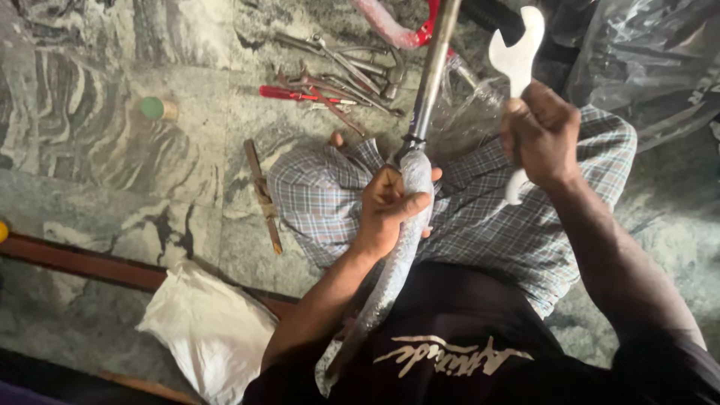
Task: The person sits on the floor and assembles a red bicycle fork. They use a wrench to tighten a nut on the fork's steerer tube, remove protective plastic wrapping, and insert a metal tube into the fork assembly.
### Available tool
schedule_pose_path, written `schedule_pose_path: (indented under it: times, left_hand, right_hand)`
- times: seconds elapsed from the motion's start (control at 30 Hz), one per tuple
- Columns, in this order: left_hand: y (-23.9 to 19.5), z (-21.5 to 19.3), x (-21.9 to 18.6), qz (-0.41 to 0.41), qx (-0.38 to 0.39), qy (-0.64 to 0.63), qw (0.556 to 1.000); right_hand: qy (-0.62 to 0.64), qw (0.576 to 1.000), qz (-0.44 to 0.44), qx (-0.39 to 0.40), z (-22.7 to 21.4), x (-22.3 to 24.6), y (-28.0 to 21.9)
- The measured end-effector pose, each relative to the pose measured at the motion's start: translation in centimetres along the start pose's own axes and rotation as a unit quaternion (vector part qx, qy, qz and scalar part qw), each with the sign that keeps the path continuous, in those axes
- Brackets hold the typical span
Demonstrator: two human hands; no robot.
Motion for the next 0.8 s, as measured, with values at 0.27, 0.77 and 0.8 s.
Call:
schedule_pose_path:
  times: [0.27,0.77,0.8]
  left_hand:
    - [-0.3,-1.0,-0.2,0.004,-0.033,0.018,0.999]
    - [-0.2,-0.8,1.3,-0.006,-0.017,0.042,0.999]
    - [-0.1,-1.0,1.4,-0.009,-0.016,0.042,0.999]
  right_hand:
    - [0.127,0.981,0.132,-0.06,0.3,0.1,-0.9]
    - [-0.055,0.957,-0.257,0.12,2.5,1.8,-1.1]
    - [-0.068,0.969,-0.207,0.116,2.4,1.2,-0.8]
Point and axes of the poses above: each hand's wrist, its own y-axis towards the middle knuckle, its own z-axis out of the palm, x = y × z, the point moved 6 cm from there along y, towards the middle knuckle, and after that the axes turned 3 degrees about -x, right-handed, at the moved point
